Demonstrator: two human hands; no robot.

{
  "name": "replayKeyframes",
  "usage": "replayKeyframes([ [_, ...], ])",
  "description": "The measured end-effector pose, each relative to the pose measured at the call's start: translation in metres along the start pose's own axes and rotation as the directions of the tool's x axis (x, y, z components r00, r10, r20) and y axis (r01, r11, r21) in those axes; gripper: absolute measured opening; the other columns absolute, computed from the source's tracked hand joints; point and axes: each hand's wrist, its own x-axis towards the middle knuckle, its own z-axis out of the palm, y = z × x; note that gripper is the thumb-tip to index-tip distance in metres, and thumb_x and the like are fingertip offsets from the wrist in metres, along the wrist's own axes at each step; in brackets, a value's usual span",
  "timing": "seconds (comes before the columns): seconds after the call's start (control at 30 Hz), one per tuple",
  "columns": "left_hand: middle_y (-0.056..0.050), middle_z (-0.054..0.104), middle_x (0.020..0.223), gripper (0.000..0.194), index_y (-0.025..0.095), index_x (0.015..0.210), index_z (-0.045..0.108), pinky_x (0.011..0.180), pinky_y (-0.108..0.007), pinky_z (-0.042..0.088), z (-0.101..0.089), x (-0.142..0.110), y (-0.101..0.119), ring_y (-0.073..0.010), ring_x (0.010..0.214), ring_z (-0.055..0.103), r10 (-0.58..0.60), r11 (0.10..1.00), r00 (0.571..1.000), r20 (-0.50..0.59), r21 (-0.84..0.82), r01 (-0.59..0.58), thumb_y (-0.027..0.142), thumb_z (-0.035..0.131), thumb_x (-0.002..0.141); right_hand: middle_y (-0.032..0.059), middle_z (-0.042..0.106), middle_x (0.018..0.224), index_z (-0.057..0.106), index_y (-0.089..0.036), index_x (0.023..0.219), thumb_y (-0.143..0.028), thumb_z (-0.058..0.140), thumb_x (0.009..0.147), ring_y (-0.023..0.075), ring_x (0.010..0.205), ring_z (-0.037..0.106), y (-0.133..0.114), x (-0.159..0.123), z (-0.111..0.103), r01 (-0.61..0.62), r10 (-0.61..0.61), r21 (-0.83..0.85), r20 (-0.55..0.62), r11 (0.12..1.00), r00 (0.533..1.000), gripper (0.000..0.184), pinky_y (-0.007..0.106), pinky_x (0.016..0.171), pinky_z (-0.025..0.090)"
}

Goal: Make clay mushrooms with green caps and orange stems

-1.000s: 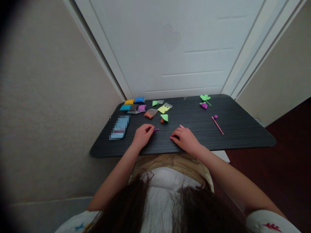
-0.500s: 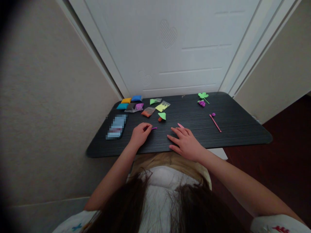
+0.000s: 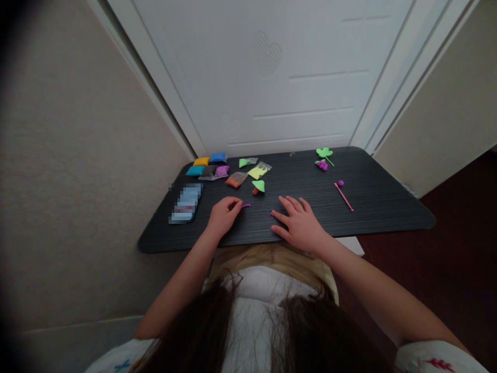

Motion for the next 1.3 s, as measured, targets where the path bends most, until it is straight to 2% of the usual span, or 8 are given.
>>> replayKeyframes([
  [0.17, -0.003, 0.062, 0.082, 0.021, 0.020, 0.079, 0.060, 0.070, -0.027, 0.042, -0.001, 0.000, 0.000, -0.0155, 0.079, 0.056, 0.005, 1.000, 1.000, 0.012, -0.005, -0.005, 0.030, 0.041, 0.082, 0.0061, 0.031, 0.139, 0.051, -0.030, 0.118, -0.053, 0.035, 0.082, 0.0285, 0.126, 0.025, -0.001, 0.001, -0.001, 0.073, -0.073, 0.016, 0.022, 0.997, 0.997, 0.045, 0.050, 0.100, 0.017],
  [0.3, -0.003, 0.062, 0.082, 0.021, 0.019, 0.079, 0.060, 0.070, -0.027, 0.042, -0.001, 0.000, 0.001, -0.0155, 0.078, 0.056, -0.002, 1.000, 1.000, 0.010, 0.002, 0.002, 0.029, 0.042, 0.082, 0.0079, 0.030, 0.139, 0.051, -0.029, 0.118, -0.052, 0.036, 0.082, 0.0295, 0.124, 0.028, 0.001, 0.003, -0.001, 0.019, -0.019, 0.006, 0.007, 1.000, 1.000, 0.045, 0.052, 0.099, 0.018],
  [0.43, -0.003, 0.062, 0.082, 0.021, 0.019, 0.079, 0.060, 0.070, -0.027, 0.042, -0.001, 0.000, 0.001, -0.0155, 0.079, 0.055, 0.010, 1.000, 1.000, 0.016, -0.003, -0.010, 0.029, 0.042, 0.081, 0.0058, 0.030, 0.139, 0.050, -0.032, 0.119, -0.056, 0.037, 0.079, 0.0294, 0.126, 0.026, 0.002, 0.004, -0.001, 0.093, -0.094, 0.027, 0.040, 0.995, 0.995, 0.048, 0.051, 0.100, 0.017],
  [0.7, -0.003, 0.062, 0.082, 0.022, 0.019, 0.079, 0.060, 0.070, -0.027, 0.042, 0.000, 0.000, 0.000, -0.0154, 0.078, 0.055, 0.014, 1.000, 1.000, 0.009, 0.014, -0.015, 0.030, 0.041, 0.082, 0.0053, 0.028, 0.140, 0.048, -0.033, 0.120, -0.059, 0.037, 0.078, 0.0303, 0.126, 0.026, 0.004, 0.008, -0.002, 0.100, -0.102, 0.029, 0.054, 0.995, 0.993, 0.051, 0.052, 0.100, 0.017],
  [0.87, -0.003, 0.062, 0.083, 0.023, 0.019, 0.080, 0.060, 0.071, -0.027, 0.042, -0.001, 0.000, 0.001, -0.0158, 0.079, 0.056, 0.004, 1.000, 1.000, 0.019, 0.019, -0.005, 0.030, 0.041, 0.082, 0.0073, 0.028, 0.140, 0.048, -0.031, 0.121, -0.057, 0.033, 0.080, 0.0306, 0.125, 0.028, 0.004, 0.010, 0.001, 0.032, -0.033, 0.022, 0.053, 0.999, 0.998, 0.051, 0.053, 0.098, 0.019],
  [1.0, -0.003, 0.062, 0.082, 0.022, 0.019, 0.080, 0.060, 0.070, -0.027, 0.042, 0.000, 0.000, 0.000, -0.0156, 0.079, 0.056, 0.012, 1.000, 1.000, 0.006, 0.007, -0.012, 0.030, 0.041, 0.082, 0.0057, 0.028, 0.140, 0.046, -0.034, 0.122, -0.058, 0.034, 0.079, 0.0299, 0.126, 0.025, 0.003, 0.009, 0.001, 0.102, -0.105, 0.039, 0.066, 0.994, 0.992, 0.050, 0.052, 0.099, 0.018],
  [1.13, -0.003, 0.062, 0.081, 0.022, 0.020, 0.080, 0.060, 0.069, -0.027, 0.042, 0.000, 0.000, -0.001, -0.0156, 0.077, 0.056, 0.013, 1.000, 1.000, 0.001, 0.012, -0.013, 0.030, 0.041, 0.082, 0.0083, 0.027, 0.140, 0.048, -0.032, 0.121, -0.056, 0.031, 0.081, 0.0303, 0.126, 0.026, 0.003, 0.010, 0.002, 0.025, -0.026, 0.013, 0.045, 1.000, 0.999, 0.049, 0.053, 0.098, 0.019],
  [1.3, -0.003, 0.062, 0.081, 0.022, 0.019, 0.079, 0.060, 0.069, -0.027, 0.042, 0.000, 0.000, 0.000, -0.0155, 0.077, 0.056, 0.014, 1.000, 1.000, 0.003, 0.020, -0.014, 0.030, 0.040, 0.082, 0.0072, 0.028, 0.140, 0.046, -0.032, 0.122, -0.057, 0.031, 0.081, 0.0278, 0.127, 0.025, 0.003, 0.011, 0.002, 0.115, -0.116, 0.022, 0.060, 0.993, 0.991, 0.051, 0.050, 0.100, 0.017],
])
